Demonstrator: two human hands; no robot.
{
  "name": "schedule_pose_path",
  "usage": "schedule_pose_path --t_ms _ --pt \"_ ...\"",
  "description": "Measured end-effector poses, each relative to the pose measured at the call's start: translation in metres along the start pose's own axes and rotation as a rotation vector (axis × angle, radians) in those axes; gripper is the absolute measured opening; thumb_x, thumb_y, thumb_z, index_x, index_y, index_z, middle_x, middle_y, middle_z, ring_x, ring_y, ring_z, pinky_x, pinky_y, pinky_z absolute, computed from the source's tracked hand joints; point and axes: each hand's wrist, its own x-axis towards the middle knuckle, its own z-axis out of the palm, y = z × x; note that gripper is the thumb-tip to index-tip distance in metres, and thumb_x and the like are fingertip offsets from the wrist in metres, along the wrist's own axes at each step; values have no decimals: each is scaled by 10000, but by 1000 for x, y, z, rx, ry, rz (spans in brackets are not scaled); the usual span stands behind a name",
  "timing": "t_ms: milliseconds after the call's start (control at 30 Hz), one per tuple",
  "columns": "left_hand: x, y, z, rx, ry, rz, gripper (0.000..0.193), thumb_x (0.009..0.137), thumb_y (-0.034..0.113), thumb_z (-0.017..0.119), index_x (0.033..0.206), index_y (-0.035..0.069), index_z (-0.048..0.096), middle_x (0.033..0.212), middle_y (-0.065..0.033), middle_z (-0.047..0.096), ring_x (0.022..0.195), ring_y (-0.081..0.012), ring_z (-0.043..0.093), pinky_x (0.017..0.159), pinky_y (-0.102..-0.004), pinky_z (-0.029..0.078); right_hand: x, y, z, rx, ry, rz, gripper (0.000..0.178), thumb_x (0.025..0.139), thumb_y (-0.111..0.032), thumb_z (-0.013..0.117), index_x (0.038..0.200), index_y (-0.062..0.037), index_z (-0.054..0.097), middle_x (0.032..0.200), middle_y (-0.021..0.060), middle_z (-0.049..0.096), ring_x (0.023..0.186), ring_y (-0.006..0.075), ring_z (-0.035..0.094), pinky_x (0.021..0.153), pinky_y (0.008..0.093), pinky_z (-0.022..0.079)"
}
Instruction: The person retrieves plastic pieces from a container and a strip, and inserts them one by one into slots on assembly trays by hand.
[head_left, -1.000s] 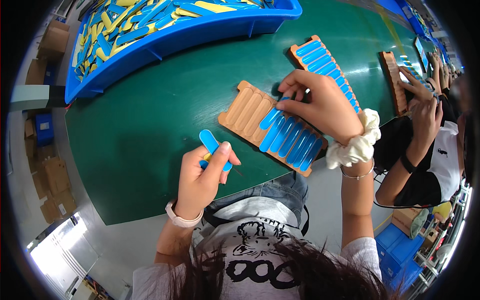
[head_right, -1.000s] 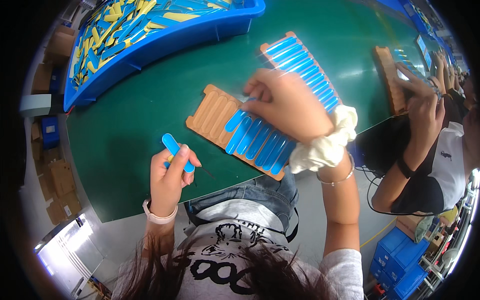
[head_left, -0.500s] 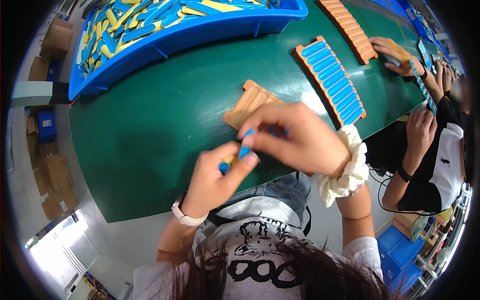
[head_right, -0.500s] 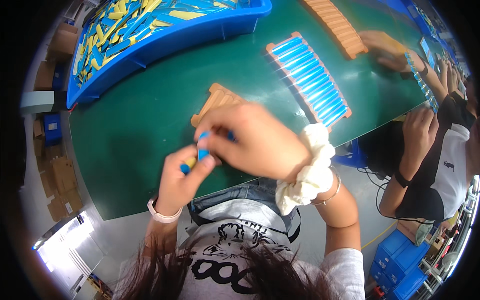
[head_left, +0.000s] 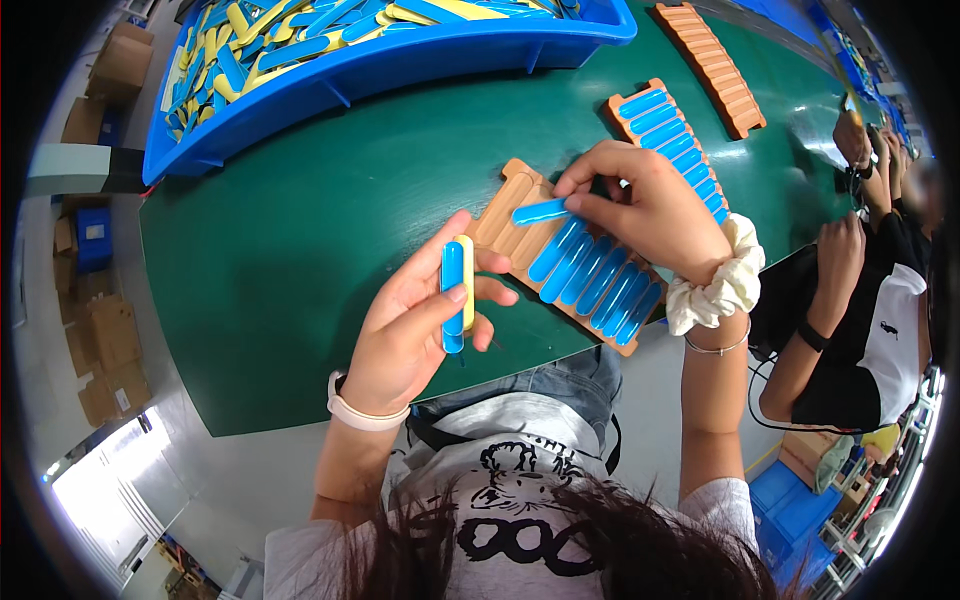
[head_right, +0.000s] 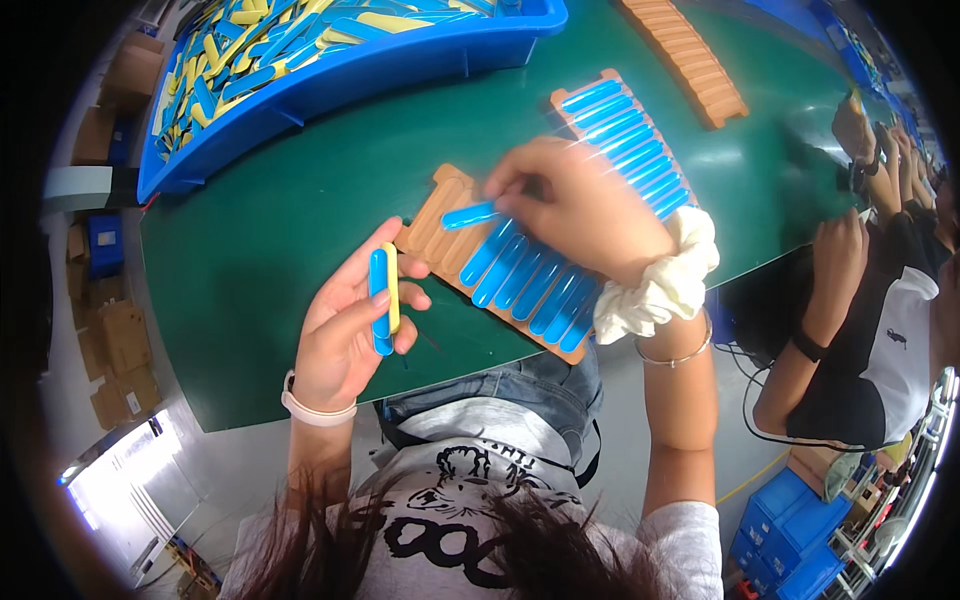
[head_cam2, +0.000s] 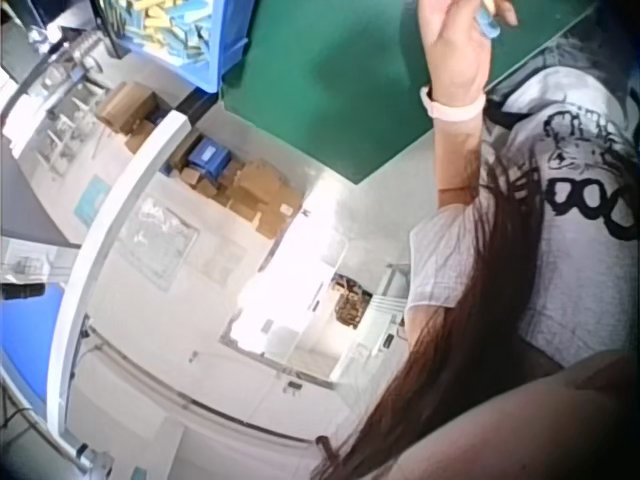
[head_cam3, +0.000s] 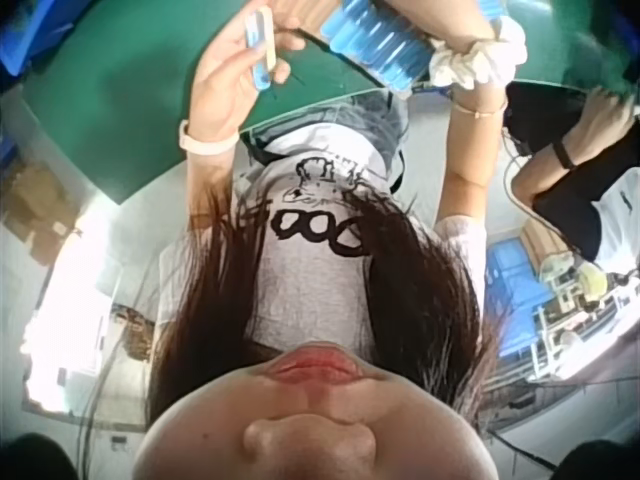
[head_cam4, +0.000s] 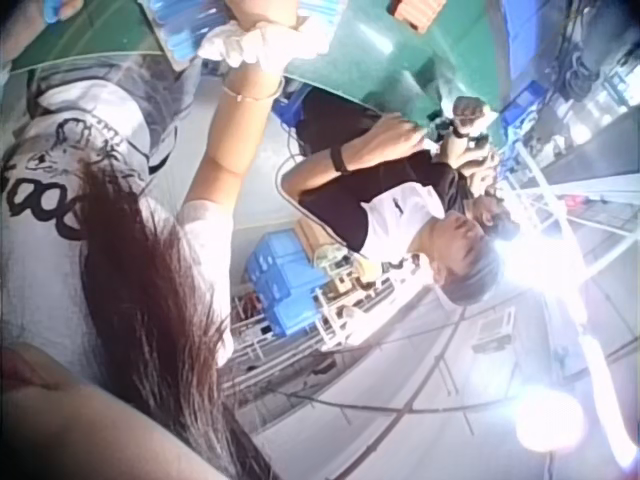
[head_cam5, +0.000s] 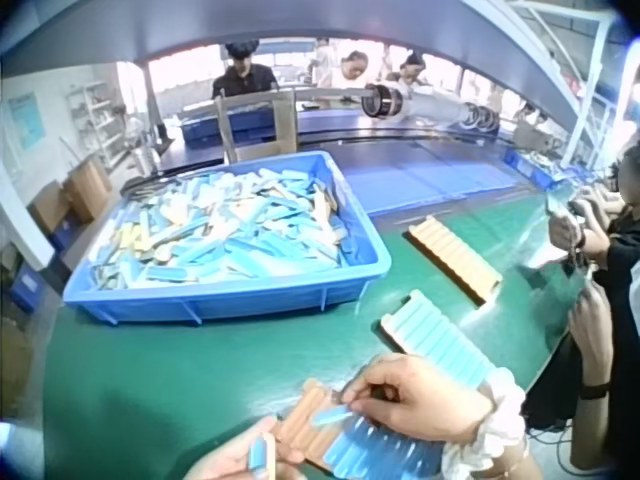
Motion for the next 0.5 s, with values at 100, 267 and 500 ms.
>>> schedule_pose_path --t_ms 100,267,500 --pt "-1 -1 6 66 28 11 520 918 68 486 1392 -24 292 1146 -197 538 936 -225 598 550 -255 468 7 -2 4 -232 -99 -210 148 753 -92 692 871 -28 630 863 108 623 798 223 618 716 311 482" --pt "-2 -1 -2 149 54 -68 293 916 132 560 1152 -30 502 873 -137 634 606 -132 611 400 -181 359 15 1 1 -325 -96 -239 226 712 -104 754 864 -30 605 783 33 572 681 122 501 621 267 432" --pt "-2 -7 -2 146 76 1 94 918 137 548 921 50 512 609 -45 528 397 -38 358 377 -190 221 20 -9 -9 -277 -123 -11 229 728 -121 747 851 -17 585 687 41 566 653 124 549 594 279 447"
